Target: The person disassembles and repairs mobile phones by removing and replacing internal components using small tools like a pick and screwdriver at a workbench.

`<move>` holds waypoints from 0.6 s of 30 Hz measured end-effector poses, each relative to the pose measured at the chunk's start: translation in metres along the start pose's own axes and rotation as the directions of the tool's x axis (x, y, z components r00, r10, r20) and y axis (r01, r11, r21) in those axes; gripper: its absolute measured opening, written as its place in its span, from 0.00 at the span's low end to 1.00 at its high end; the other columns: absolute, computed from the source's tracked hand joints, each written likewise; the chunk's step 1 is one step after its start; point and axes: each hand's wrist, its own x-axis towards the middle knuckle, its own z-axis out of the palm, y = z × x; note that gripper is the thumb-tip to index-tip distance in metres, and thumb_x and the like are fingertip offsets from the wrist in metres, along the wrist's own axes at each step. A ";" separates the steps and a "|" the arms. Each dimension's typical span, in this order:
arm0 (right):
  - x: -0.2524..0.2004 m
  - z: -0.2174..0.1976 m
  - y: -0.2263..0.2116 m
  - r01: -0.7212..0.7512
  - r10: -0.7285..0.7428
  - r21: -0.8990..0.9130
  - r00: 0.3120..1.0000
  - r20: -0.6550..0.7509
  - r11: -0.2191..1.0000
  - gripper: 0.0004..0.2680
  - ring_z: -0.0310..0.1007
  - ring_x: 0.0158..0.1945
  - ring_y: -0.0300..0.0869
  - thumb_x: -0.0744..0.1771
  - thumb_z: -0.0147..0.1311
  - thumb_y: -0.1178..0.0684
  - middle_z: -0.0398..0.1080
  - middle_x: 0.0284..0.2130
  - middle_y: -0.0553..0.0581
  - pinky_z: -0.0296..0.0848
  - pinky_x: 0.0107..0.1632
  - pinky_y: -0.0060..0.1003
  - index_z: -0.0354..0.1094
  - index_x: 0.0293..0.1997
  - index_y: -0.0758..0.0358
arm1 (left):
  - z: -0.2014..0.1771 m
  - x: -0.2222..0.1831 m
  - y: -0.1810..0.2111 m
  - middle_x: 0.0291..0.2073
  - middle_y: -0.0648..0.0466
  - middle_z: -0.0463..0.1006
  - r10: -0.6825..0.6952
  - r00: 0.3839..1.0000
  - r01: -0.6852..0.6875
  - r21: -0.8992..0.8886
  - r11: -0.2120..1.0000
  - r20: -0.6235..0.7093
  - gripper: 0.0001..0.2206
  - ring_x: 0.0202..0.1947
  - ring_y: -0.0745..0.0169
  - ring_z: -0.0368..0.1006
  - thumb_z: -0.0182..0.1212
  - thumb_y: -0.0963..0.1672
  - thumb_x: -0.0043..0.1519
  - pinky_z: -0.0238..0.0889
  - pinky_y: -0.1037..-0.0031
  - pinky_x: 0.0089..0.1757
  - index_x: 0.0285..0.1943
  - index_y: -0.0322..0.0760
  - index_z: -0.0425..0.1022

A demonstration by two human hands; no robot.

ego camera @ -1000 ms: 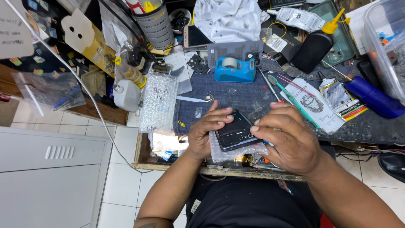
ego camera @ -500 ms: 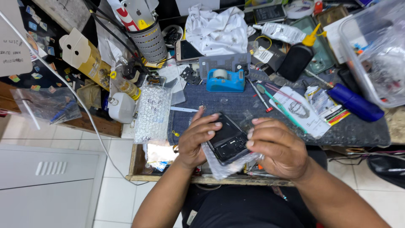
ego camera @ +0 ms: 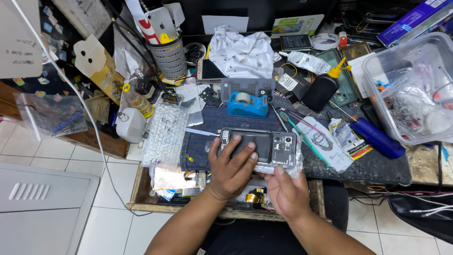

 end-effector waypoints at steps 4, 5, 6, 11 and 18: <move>0.005 0.000 -0.001 0.015 -0.009 0.032 0.986 -0.167 0.999 0.14 0.71 0.59 0.52 0.69 0.43 0.60 0.70 0.55 0.64 0.69 0.62 0.55 0.60 0.63 0.68 | 0.004 -0.002 0.007 0.58 0.53 0.79 -0.031 0.999 0.030 0.029 0.999 0.037 0.10 0.65 0.45 0.70 0.61 0.41 0.64 0.44 0.46 0.66 0.53 0.40 0.81; 0.008 -0.002 0.000 0.010 -0.007 0.017 0.981 -0.193 1.000 0.13 0.72 0.58 0.53 0.70 0.43 0.60 0.70 0.54 0.64 0.69 0.61 0.55 0.61 0.62 0.68 | 0.004 -0.001 0.010 0.58 0.53 0.79 -0.044 0.998 0.043 0.032 0.999 0.044 0.11 0.66 0.45 0.70 0.62 0.41 0.63 0.44 0.46 0.67 0.53 0.40 0.81; 0.014 -0.004 0.000 0.006 -0.005 0.002 0.976 -0.218 1.000 0.13 0.72 0.57 0.53 0.70 0.43 0.60 0.71 0.53 0.65 0.69 0.59 0.55 0.61 0.62 0.68 | 0.002 0.001 0.014 0.58 0.50 0.78 -0.102 0.993 0.101 0.021 0.995 0.067 0.12 0.65 0.40 0.68 0.63 0.42 0.61 0.44 0.43 0.65 0.53 0.37 0.80; 0.050 -0.031 -0.027 -0.081 0.083 0.020 0.961 -0.263 0.997 0.12 0.74 0.54 0.55 0.69 0.42 0.59 0.73 0.51 0.64 0.71 0.58 0.57 0.64 0.58 0.68 | -0.019 0.015 0.017 0.57 0.38 0.74 -0.225 0.970 0.235 -0.110 0.966 0.098 0.18 0.60 0.30 0.66 0.67 0.45 0.54 0.52 0.42 0.59 0.51 0.30 0.78; 0.111 -0.072 -0.099 -0.166 0.163 -0.072 0.986 -0.045 0.983 0.19 0.75 0.59 0.49 0.69 0.43 0.52 0.72 0.57 0.61 0.71 0.65 0.49 0.62 0.68 0.67 | -0.069 -0.002 -0.029 0.50 0.45 0.82 -0.685 0.716 0.672 -0.399 0.624 0.135 0.08 0.52 0.52 0.80 0.60 0.39 0.64 0.70 0.70 0.54 0.50 0.29 0.78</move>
